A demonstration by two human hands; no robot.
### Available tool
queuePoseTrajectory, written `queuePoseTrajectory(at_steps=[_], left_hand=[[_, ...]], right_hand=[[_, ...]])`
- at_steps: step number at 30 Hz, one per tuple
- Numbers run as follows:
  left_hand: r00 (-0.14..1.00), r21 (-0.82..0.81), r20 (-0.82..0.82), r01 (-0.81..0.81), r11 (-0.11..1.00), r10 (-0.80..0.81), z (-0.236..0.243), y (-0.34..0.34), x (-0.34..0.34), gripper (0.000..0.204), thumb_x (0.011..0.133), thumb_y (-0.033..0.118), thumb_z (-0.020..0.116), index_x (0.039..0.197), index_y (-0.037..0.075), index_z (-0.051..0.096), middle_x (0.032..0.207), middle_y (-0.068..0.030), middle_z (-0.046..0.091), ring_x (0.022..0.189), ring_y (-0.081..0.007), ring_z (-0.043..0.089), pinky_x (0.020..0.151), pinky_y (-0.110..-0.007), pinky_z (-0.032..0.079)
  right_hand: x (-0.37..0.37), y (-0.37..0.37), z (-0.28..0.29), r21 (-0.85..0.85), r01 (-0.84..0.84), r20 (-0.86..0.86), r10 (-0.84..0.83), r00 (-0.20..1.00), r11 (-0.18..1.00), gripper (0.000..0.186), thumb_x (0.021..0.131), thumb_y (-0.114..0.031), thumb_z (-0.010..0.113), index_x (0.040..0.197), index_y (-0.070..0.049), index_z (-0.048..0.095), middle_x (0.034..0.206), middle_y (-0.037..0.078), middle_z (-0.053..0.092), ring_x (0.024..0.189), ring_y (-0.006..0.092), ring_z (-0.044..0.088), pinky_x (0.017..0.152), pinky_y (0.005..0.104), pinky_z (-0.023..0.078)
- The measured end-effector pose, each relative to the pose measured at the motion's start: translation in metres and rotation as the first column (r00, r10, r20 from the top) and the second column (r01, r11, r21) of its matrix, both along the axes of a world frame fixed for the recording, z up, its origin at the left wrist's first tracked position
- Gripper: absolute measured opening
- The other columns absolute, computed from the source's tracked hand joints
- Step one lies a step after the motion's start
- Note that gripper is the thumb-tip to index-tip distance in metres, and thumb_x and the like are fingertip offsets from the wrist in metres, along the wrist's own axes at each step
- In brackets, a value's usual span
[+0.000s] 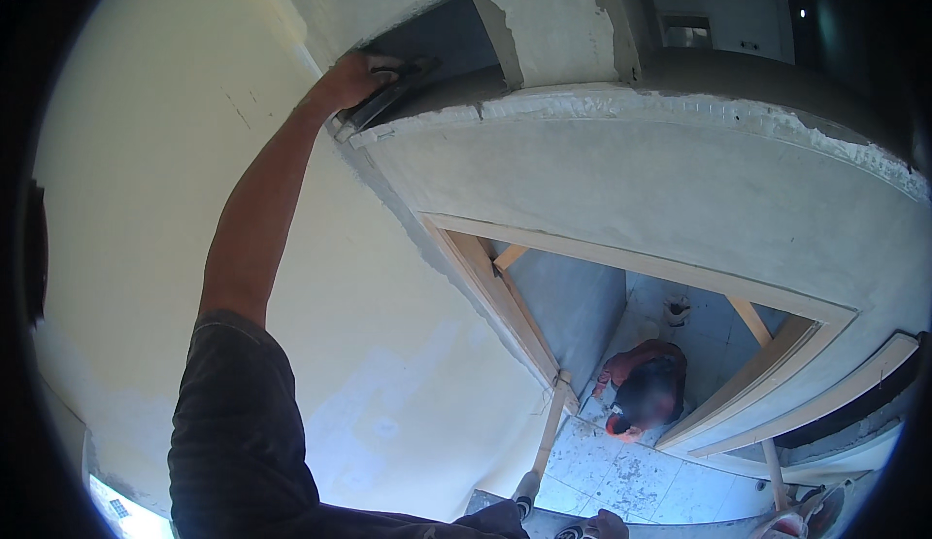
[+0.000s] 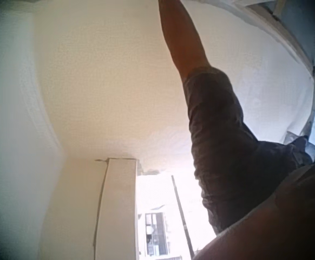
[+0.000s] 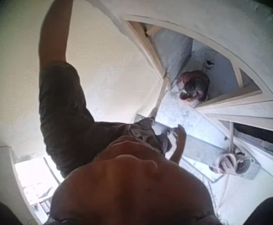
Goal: The person smooths the interior surfaces and edges of wall openings above a doorway using a float. The person then cleans tools using a brush and water from a bucket.
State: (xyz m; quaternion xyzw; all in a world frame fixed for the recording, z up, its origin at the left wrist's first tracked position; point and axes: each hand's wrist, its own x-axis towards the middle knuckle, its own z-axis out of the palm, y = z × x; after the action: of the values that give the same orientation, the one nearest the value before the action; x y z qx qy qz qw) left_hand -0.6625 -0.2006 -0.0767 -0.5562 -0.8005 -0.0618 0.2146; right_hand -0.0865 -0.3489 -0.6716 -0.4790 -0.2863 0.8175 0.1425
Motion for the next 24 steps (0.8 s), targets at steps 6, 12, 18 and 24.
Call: queuePoseTrajectory(at_steps=[6,12,18,24], left_hand=[[0.993,-0.142,-0.118,-0.032,0.989,0.016,-0.004,0.02,-0.019,0.033,0.086,0.03,0.061,0.118,0.023,0.067,0.115,-0.0142,0.066,0.106,-0.0313,0.062,0.095,-0.037,0.046],[0.971,-0.138,-0.204,-0.152,0.979,0.122,-0.008,0.028,-0.012,0.035,0.084,0.029,0.057,0.117,0.025,0.067,0.115,-0.0129,0.066,0.107,-0.0306,0.062,0.095,-0.037,0.047],[0.988,-0.148,-0.09,-0.141,0.979,0.129,0.0,-0.013,0.013,0.035,0.086,0.021,0.06,0.12,0.015,0.065,0.112,-0.0166,0.066,0.105,-0.0304,0.063,0.093,-0.036,0.047],[0.981,-0.144,-0.009,-0.195,0.97,0.196,0.002,-0.078,0.07,0.031,0.087,0.017,0.059,0.115,0.012,0.068,0.104,-0.0157,0.07,0.097,-0.0286,0.066,0.089,-0.037,0.049]], right_hand=[[0.0,-0.007,0.002,-0.027,-0.001,0.035,0.002,0.999,1.0,0.043,0.092,-0.022,0.059,0.131,-0.007,0.051,0.11,0.006,0.064,0.094,0.0188,0.063,0.074,0.0333,0.054],[-0.011,-0.006,-0.003,0.001,-0.02,0.04,0.02,0.999,1.0,0.042,0.093,-0.025,0.057,0.131,-0.007,0.051,0.111,0.008,0.064,0.096,0.0204,0.063,0.075,0.0337,0.054],[-0.026,-0.004,-0.009,0.056,0.024,-0.034,-0.022,0.999,0.998,0.04,0.094,-0.021,0.057,0.13,-0.005,0.051,0.111,0.011,0.063,0.099,0.0224,0.063,0.077,0.0354,0.056],[-0.005,-0.005,-0.027,0.104,0.024,-0.109,-0.013,0.994,0.994,0.038,0.095,-0.023,0.057,0.128,-0.004,0.053,0.107,0.014,0.063,0.091,0.0217,0.064,0.073,0.033,0.057]])
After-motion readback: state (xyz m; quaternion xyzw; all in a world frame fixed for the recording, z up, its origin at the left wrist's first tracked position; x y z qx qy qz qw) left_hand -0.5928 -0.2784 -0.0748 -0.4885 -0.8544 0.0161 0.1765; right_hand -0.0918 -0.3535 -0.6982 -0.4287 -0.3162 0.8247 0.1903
